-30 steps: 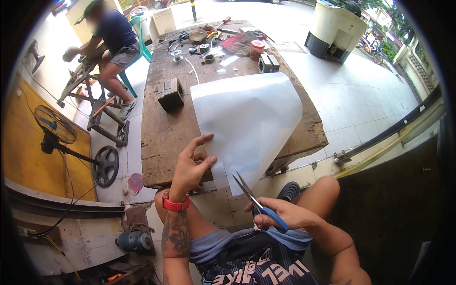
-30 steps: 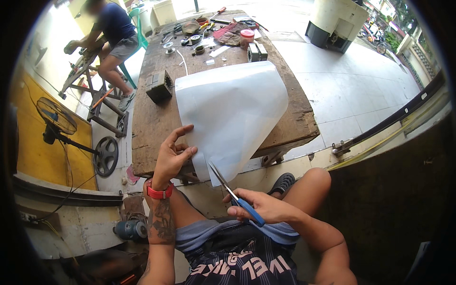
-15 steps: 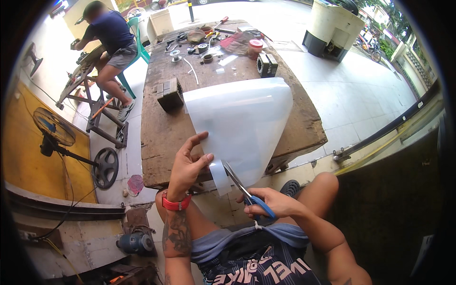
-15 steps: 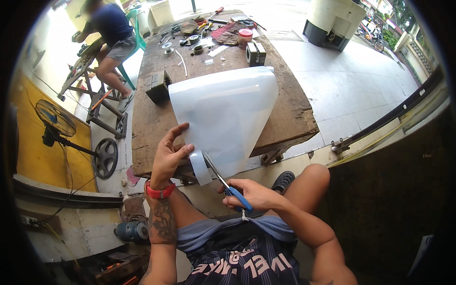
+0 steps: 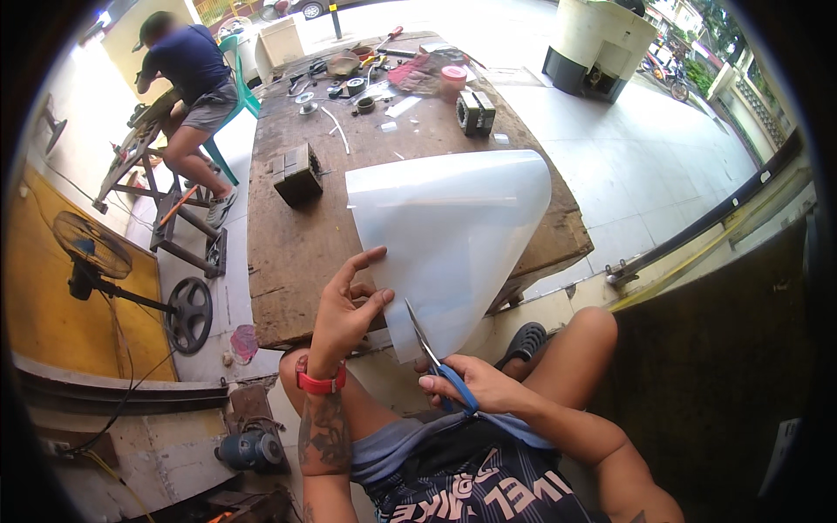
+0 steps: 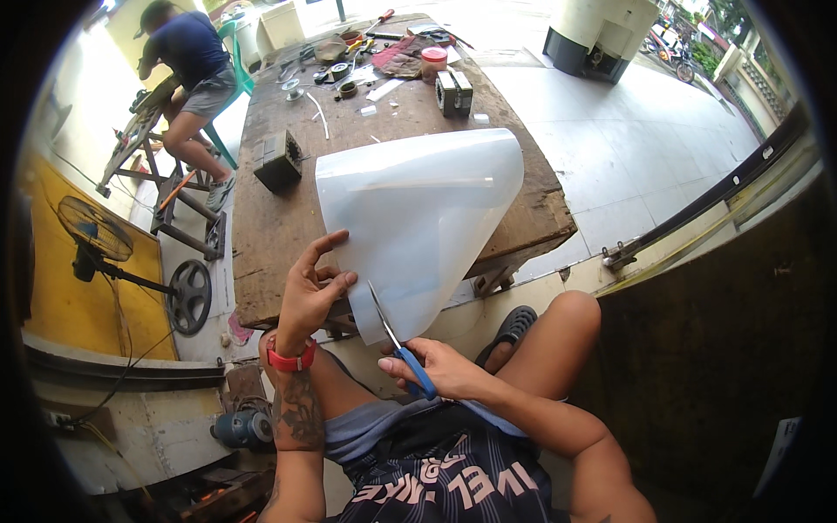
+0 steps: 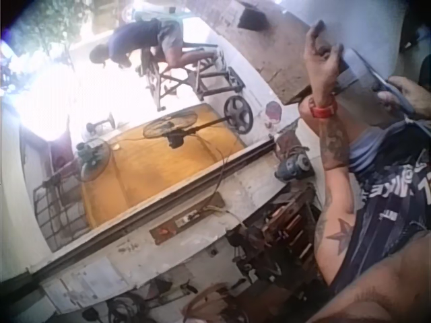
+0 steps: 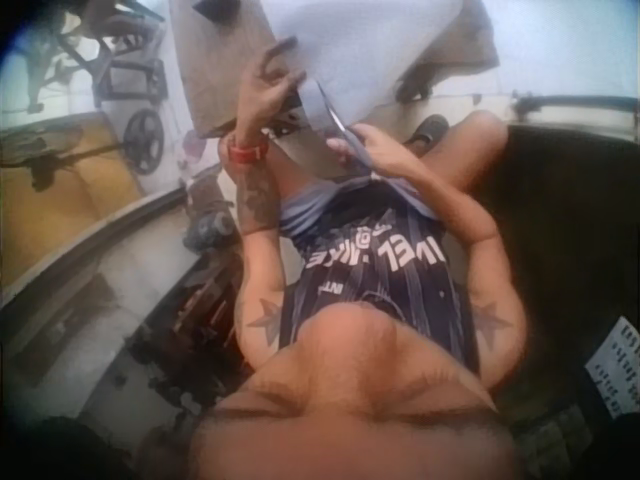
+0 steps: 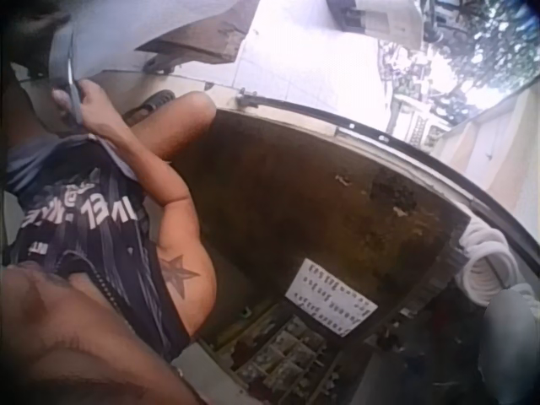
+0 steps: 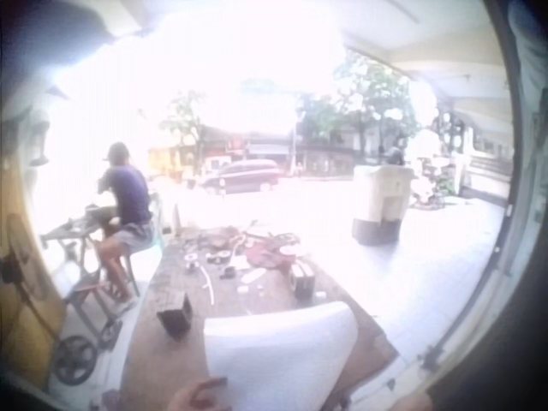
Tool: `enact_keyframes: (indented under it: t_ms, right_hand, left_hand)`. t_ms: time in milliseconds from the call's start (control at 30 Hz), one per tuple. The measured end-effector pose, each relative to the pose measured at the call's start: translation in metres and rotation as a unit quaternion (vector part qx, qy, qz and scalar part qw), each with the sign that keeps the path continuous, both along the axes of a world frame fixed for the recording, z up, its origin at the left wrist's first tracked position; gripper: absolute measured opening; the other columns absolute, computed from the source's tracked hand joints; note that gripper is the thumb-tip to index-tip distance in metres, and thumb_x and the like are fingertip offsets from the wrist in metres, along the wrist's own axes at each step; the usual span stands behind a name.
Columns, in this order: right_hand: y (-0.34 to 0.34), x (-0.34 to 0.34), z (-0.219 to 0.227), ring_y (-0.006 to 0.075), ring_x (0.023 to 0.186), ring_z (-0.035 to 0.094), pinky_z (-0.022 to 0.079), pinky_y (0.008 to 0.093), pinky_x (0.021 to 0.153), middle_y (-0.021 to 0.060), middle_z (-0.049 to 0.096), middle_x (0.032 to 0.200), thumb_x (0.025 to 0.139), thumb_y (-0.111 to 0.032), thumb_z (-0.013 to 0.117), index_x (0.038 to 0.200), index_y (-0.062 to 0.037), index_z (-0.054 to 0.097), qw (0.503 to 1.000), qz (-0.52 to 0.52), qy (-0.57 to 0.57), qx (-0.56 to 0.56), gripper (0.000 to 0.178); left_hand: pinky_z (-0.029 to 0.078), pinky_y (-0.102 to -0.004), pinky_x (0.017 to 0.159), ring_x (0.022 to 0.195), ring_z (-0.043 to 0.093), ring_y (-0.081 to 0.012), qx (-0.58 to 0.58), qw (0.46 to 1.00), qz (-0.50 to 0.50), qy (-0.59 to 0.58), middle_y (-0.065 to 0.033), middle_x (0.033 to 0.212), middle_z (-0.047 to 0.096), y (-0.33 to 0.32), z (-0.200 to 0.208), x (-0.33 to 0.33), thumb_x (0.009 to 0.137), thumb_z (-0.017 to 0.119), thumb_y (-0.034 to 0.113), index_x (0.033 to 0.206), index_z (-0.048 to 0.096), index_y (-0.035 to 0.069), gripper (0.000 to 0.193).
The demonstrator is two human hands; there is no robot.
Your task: The person cuts strips of white tape with scissors and places them into the slots of a stator component. They repeat this process, cutting tape and inserting it into the stator while seated at a workbench.
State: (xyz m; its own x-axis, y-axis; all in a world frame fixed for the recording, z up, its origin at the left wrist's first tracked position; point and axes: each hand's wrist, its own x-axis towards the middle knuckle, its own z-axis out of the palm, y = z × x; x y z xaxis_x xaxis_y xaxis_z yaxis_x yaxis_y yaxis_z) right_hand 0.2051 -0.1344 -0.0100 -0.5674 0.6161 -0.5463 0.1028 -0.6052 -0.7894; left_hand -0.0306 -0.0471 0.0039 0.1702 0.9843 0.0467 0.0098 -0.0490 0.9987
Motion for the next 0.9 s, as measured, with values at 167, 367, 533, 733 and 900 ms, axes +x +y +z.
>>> enact_keyframes:
  t_ms: [167, 367, 533, 733, 900]
  right_hand:
    - [0.002, 0.021, 0.023, 0.0142, 0.095, 0.069, 0.055, 0.0261, 0.081, 0.0054, 0.065, 0.109, 0.105, -0.038, 0.067, 0.147, -0.0011, 0.050, 0.989, 0.047, 0.062, -0.126, 0.059]
    - [0.015, 0.019, 0.014, 0.0111, 0.090, 0.066, 0.053, 0.0255, 0.078, 0.0031, 0.065, 0.095, 0.104, -0.032, 0.070, 0.146, -0.0021, 0.051, 0.999, 0.042, -0.003, 0.032, 0.055]
    - [0.014, -0.005, -0.007, 0.0130, 0.089, 0.068, 0.056, 0.0291, 0.080, 0.0088, 0.071, 0.098, 0.096, -0.035, 0.079, 0.136, 0.0016, 0.060, 0.962, -0.061, -0.105, 0.245, 0.058]
    - [0.010, -0.020, -0.013, 0.0127, 0.083, 0.067, 0.055, 0.0291, 0.076, 0.0113, 0.073, 0.097, 0.092, -0.041, 0.082, 0.127, 0.0037, 0.065, 0.942, -0.117, -0.138, 0.282, 0.059]
    - [0.009, -0.024, -0.017, 0.0120, 0.078, 0.063, 0.052, 0.0291, 0.072, 0.0095, 0.072, 0.087, 0.091, -0.049, 0.081, 0.121, 0.0029, 0.068, 0.955, -0.157, -0.070, 0.244, 0.061]
  left_hand:
    - [0.054, -0.0214, 0.072, 0.082, 0.063, -0.0044, 0.000, 1.000, -0.004, 0.019, -0.0072, 0.130, 0.066, -0.001, 0.000, 0.003, 0.092, 0.071, -0.006, 0.148, 0.055, 0.002, 0.058]
    - [0.056, -0.0223, 0.073, 0.085, 0.065, -0.0061, -0.025, 0.998, -0.030, -0.042, -0.0080, 0.130, 0.066, -0.001, 0.002, 0.005, 0.094, 0.071, -0.004, 0.150, 0.051, 0.001, 0.061]
    - [0.058, -0.0236, 0.073, 0.091, 0.068, -0.0097, -0.072, 0.993, -0.026, -0.086, -0.0116, 0.137, 0.062, -0.003, 0.005, 0.005, 0.094, 0.073, -0.001, 0.152, 0.047, 0.000, 0.064]
    - [0.058, -0.0237, 0.073, 0.093, 0.071, -0.0122, -0.023, 0.997, -0.029, -0.072, -0.0132, 0.133, 0.065, -0.003, 0.004, 0.006, 0.093, 0.075, -0.001, 0.153, 0.047, 0.001, 0.066]
    - [0.058, -0.0238, 0.074, 0.090, 0.072, -0.0127, -0.009, 0.997, -0.022, -0.068, -0.0112, 0.117, 0.072, -0.006, 0.003, 0.005, 0.092, 0.074, -0.002, 0.153, 0.047, 0.002, 0.067]
